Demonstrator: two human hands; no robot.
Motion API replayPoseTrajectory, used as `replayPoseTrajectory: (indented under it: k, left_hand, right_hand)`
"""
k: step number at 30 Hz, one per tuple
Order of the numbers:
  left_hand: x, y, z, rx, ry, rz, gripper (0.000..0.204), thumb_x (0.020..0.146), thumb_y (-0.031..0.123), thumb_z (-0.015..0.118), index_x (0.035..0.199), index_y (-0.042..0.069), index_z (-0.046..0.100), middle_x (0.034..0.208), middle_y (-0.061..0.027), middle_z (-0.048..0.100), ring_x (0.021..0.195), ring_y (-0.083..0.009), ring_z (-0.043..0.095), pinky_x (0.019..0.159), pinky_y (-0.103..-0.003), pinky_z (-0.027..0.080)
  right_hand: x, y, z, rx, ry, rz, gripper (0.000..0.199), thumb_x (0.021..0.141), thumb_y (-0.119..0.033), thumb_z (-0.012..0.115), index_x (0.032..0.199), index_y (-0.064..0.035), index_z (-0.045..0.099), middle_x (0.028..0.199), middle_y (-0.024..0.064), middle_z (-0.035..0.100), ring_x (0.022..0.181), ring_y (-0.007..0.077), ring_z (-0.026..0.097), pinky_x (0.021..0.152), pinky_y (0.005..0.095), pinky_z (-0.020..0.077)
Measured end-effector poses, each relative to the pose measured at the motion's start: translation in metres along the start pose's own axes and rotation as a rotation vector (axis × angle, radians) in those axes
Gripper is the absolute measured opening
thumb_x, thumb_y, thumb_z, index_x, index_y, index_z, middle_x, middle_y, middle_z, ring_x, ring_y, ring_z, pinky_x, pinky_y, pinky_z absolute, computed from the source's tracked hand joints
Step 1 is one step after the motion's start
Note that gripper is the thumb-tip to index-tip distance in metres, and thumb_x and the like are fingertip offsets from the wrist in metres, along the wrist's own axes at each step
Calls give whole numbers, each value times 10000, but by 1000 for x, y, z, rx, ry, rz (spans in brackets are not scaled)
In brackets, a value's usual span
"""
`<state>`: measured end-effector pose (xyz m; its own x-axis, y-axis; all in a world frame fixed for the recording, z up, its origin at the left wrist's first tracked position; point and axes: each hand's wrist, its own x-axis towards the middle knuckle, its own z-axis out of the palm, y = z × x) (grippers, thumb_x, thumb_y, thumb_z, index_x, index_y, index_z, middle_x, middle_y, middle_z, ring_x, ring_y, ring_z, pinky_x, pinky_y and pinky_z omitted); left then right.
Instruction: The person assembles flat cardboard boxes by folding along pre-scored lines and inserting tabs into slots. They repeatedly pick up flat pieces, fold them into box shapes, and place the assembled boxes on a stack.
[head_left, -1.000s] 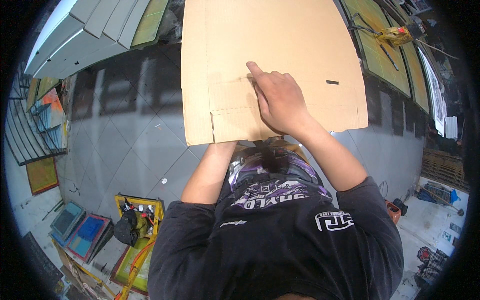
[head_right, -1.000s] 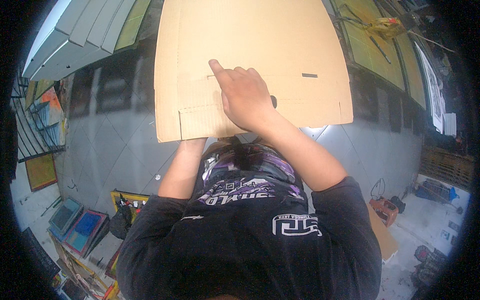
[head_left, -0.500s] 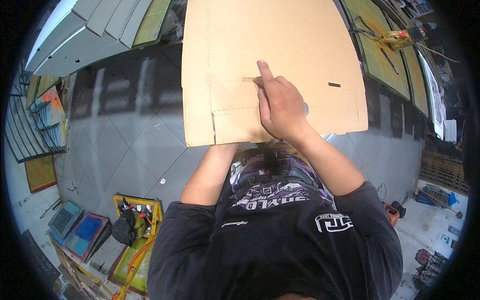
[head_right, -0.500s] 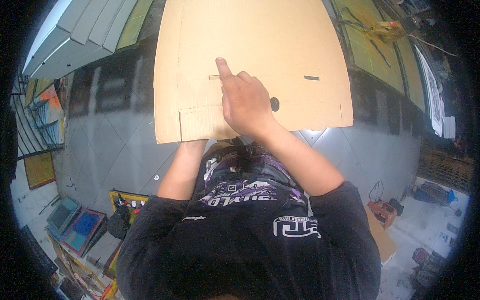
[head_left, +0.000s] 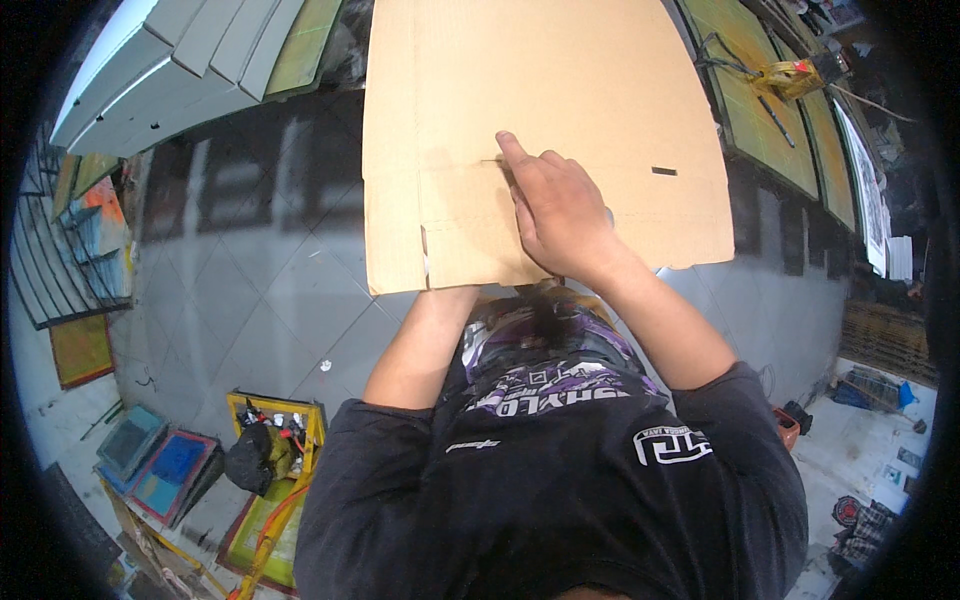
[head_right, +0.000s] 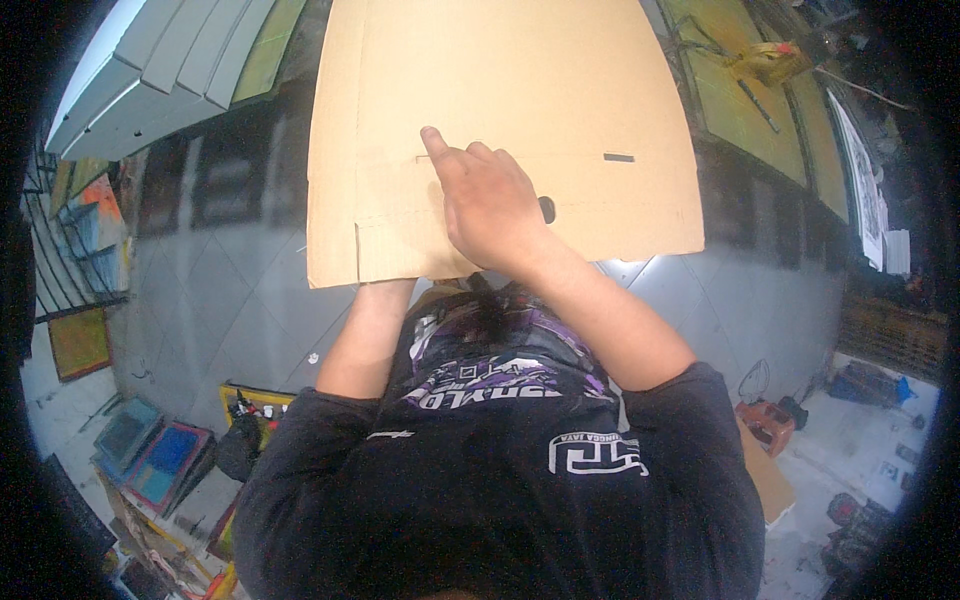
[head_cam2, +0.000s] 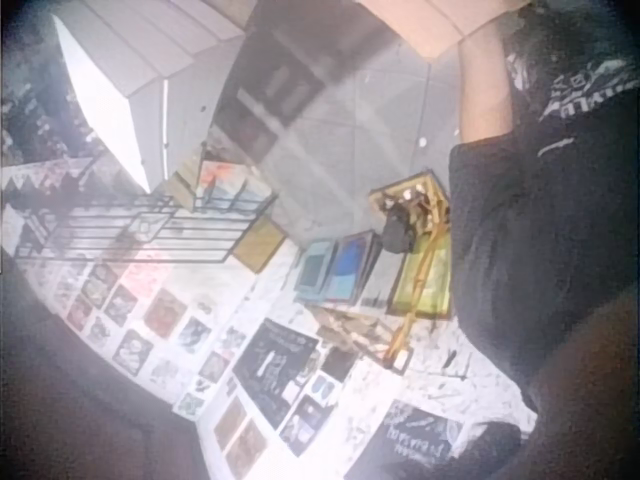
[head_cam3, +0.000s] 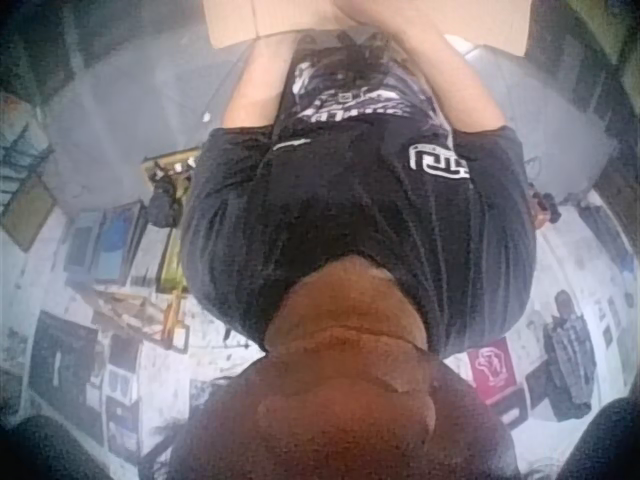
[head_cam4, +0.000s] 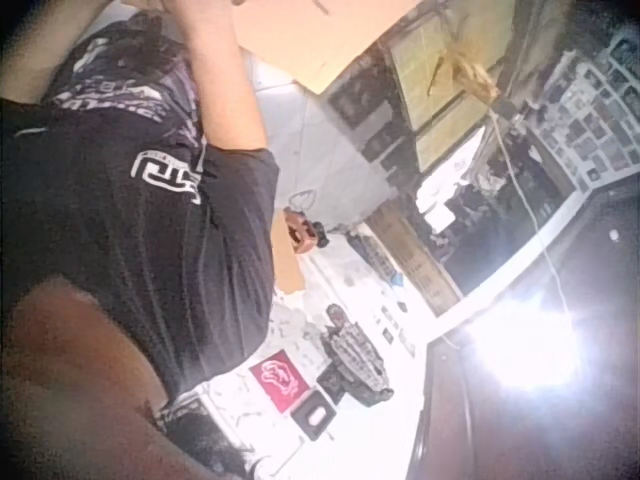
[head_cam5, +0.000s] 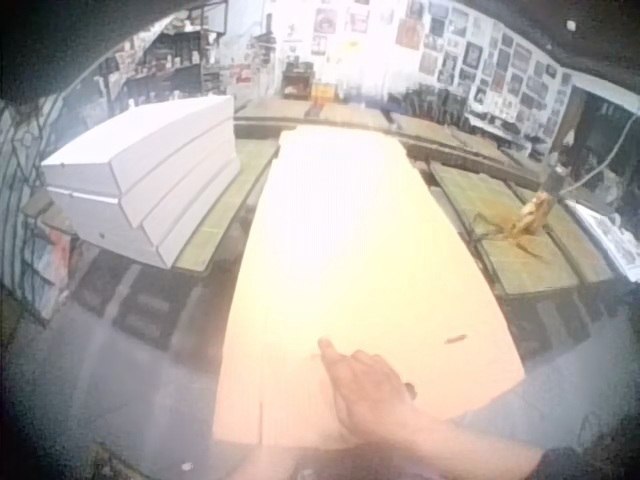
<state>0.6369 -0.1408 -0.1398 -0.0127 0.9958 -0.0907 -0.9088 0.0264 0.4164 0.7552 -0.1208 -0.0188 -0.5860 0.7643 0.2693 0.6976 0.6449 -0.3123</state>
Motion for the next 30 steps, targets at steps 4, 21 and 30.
replayPoseTrajectory:
  k: [4, 21, 30]
  left_hand:
    - [0, 2, -1, -21, -5, 3, 606, 948, 473, 334, 1371, 38, 337, 1368, -161, 407, 1243, -273, 424, 1009, -421, 391]
    - [-1, 10, -2, -20, -13, 3, 616, 947, 479, 331, 1373, 34, 333, 1374, -162, 401, 1246, -274, 421, 1012, -419, 387]
    - [-4, 13, -3, -11, -17, -9, 621, 946, 483, 329, 1374, 32, 330, 1377, -163, 398, 1247, -275, 419, 1013, -418, 385]
  right_hand:
    - [1, -1, -3, 25, -35, 20, 620, 754, -20, 509, 1343, 50, 328, 802, 176, 552, 783, 310, 531, 715, 408, 434]
    - [7, -6, -4, 57, -66, -4, 604, 799, -27, 508, 1354, 65, 289, 846, 167, 561, 817, 312, 525, 758, 409, 433]
    - [6, -4, -2, 130, 24, -69, 597, 797, -36, 521, 1345, 62, 305, 841, 170, 549, 812, 317, 521, 746, 416, 425]
